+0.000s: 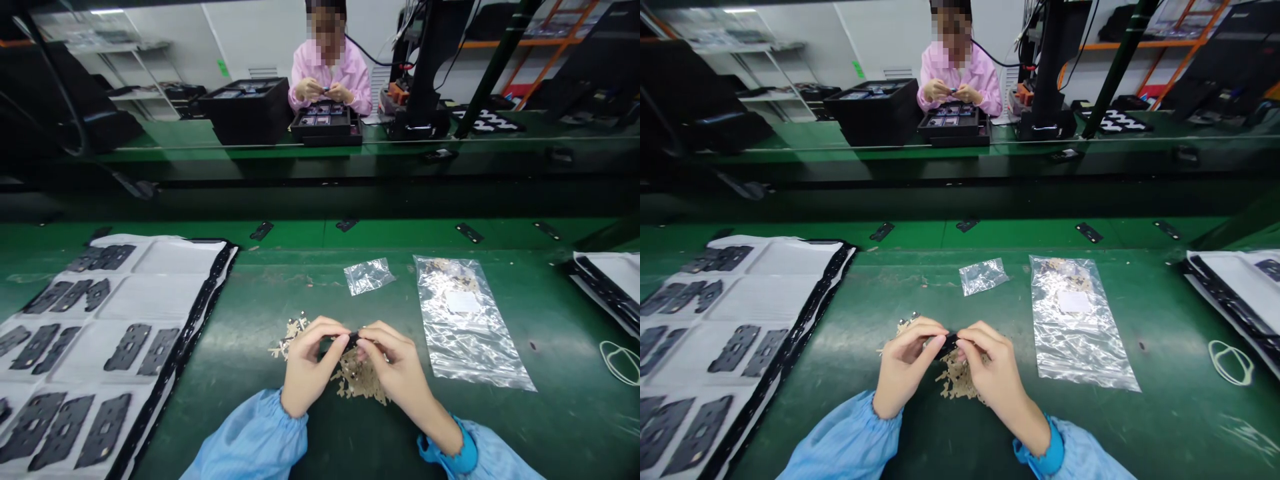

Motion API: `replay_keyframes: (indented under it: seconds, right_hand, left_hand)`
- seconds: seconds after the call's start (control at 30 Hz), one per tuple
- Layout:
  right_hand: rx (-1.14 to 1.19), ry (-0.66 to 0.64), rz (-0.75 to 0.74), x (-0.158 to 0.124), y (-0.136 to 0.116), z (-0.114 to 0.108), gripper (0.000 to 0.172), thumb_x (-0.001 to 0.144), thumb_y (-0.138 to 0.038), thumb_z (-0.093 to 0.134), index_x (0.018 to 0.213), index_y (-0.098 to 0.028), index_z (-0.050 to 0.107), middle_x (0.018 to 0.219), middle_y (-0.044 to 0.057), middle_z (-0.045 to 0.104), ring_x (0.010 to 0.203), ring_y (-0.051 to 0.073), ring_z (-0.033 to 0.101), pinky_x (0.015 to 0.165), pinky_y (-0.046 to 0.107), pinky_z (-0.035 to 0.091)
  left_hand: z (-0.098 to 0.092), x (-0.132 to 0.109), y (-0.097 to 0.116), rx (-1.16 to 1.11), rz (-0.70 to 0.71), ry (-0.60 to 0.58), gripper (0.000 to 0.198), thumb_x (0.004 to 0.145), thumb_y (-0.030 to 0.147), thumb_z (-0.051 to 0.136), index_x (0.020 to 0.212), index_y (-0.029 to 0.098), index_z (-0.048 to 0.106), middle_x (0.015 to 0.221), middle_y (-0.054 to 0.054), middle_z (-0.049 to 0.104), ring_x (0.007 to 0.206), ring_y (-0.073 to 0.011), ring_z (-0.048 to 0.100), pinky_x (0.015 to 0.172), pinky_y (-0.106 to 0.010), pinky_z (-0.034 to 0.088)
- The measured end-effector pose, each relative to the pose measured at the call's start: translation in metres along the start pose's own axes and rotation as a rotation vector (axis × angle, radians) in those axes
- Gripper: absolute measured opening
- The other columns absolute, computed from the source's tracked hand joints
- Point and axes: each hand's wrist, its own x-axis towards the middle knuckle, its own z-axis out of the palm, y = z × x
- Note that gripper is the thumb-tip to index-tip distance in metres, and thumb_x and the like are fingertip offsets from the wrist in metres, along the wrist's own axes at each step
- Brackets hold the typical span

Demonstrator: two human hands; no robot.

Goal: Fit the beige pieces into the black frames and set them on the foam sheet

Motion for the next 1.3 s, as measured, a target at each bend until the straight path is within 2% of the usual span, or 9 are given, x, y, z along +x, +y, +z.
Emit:
replay_keyframes:
  seconds: [0.2, 0.5, 0.8, 0.9, 1.0, 1.07, 1.13, 1.23, 1.3]
  right_hand:
    - [-0.258, -0.019, -0.186, -0.002, -0.001, -0.006, 0.023, 0.090, -0.013, 0.044, 0.094, -0.022, 0.063, 0.081, 0.005, 0.059, 0.069, 0.017, 0.056, 0.062, 0.029, 0.044]
    - [-0.545, -0.053, -0.445, -0.005, 0.006, -0.012, 0.037, 0.086, 0.000, 0.036, 0.111, -0.019, 0.056, 0.091, 0.010, 0.059, 0.084, 0.020, 0.058, 0.069, 0.031, 0.048]
    - [-0.736, -0.076, -0.509, -0.008, 0.011, -0.015, 0.036, 0.086, -0.002, 0.036, 0.114, -0.016, 0.054, 0.088, 0.012, 0.059, 0.078, 0.021, 0.054, 0.062, 0.032, 0.046]
    - [-0.638, -0.063, -0.451, -0.007, 0.008, -0.012, 0.033, 0.088, -0.004, 0.036, 0.108, -0.017, 0.060, 0.083, 0.010, 0.058, 0.076, 0.021, 0.054, 0.062, 0.032, 0.045]
    - [-0.389, -0.055, -0.276, -0.004, 0.002, -0.008, 0.030, 0.091, -0.010, 0.040, 0.097, -0.022, 0.066, 0.076, 0.005, 0.056, 0.068, 0.017, 0.053, 0.060, 0.030, 0.045]
    - [-0.227, -0.059, -0.176, -0.001, -0.003, -0.007, 0.025, 0.090, -0.015, 0.046, 0.091, -0.024, 0.070, 0.071, 0.003, 0.055, 0.063, 0.016, 0.054, 0.058, 0.028, 0.045]
    - [-0.088, -0.062, -0.103, 0.001, -0.006, -0.007, 0.021, 0.088, -0.018, 0.052, 0.088, -0.024, 0.072, 0.067, 0.002, 0.055, 0.060, 0.015, 0.055, 0.055, 0.028, 0.046]
    - [0.058, -0.044, -0.011, 0.002, -0.008, -0.008, 0.017, 0.085, -0.021, 0.057, 0.088, -0.022, 0.074, 0.068, 0.001, 0.055, 0.054, 0.013, 0.056, 0.051, 0.027, 0.048]
    - [0.106, -0.029, 0.017, 0.002, -0.009, -0.010, 0.016, 0.084, -0.022, 0.059, 0.088, -0.022, 0.074, 0.069, 0.001, 0.055, 0.052, 0.013, 0.056, 0.050, 0.027, 0.049]
  left_hand:
    - [-0.003, 0.001, 0.003, 0.120, 0.069, -0.019, 0.010, 0.080, 0.010, 0.060, 0.083, 0.018, 0.066, 0.080, -0.004, 0.064, 0.078, -0.0163, 0.060, 0.071, -0.028, 0.047]
    - [-0.002, 0.001, 0.009, 0.251, 0.202, -0.023, 0.014, 0.077, 0.006, 0.060, 0.083, 0.018, 0.066, 0.080, -0.005, 0.065, 0.077, -0.0164, 0.061, 0.070, -0.027, 0.048]
    - [-0.001, -0.003, 0.003, 0.396, 0.293, -0.049, 0.015, 0.080, 0.010, 0.057, 0.089, 0.019, 0.065, 0.084, -0.006, 0.066, 0.078, -0.0179, 0.062, 0.072, -0.030, 0.048]
    - [-0.001, -0.004, -0.002, 0.523, 0.396, -0.089, 0.021, 0.080, 0.008, 0.057, 0.096, 0.020, 0.064, 0.087, -0.006, 0.068, 0.078, -0.0187, 0.062, 0.072, -0.032, 0.047]
    - [-0.002, -0.007, -0.008, 0.577, 0.491, -0.086, 0.029, 0.081, 0.006, 0.055, 0.103, 0.022, 0.063, 0.089, -0.007, 0.069, 0.080, -0.0192, 0.063, 0.071, -0.032, 0.047]
    - [-0.001, -0.009, -0.010, 0.545, 0.498, -0.059, 0.031, 0.081, 0.006, 0.055, 0.105, 0.024, 0.063, 0.087, -0.006, 0.069, 0.079, -0.0189, 0.063, 0.070, -0.032, 0.047]
    - [0.002, -0.010, -0.010, 0.474, 0.459, -0.040, 0.034, 0.080, 0.007, 0.057, 0.109, 0.024, 0.063, 0.088, -0.006, 0.068, 0.080, -0.0186, 0.064, 0.069, -0.031, 0.048]
    - [0.005, -0.011, -0.006, 0.310, 0.302, 0.004, 0.038, 0.082, 0.008, 0.056, 0.116, 0.023, 0.059, 0.095, -0.007, 0.068, 0.085, -0.0183, 0.064, 0.075, -0.031, 0.051]
    - [0.007, -0.011, -0.003, 0.225, 0.222, 0.058, 0.031, 0.082, 0.008, 0.056, 0.109, 0.021, 0.062, 0.093, -0.006, 0.069, 0.084, -0.0174, 0.065, 0.076, -0.030, 0.051]
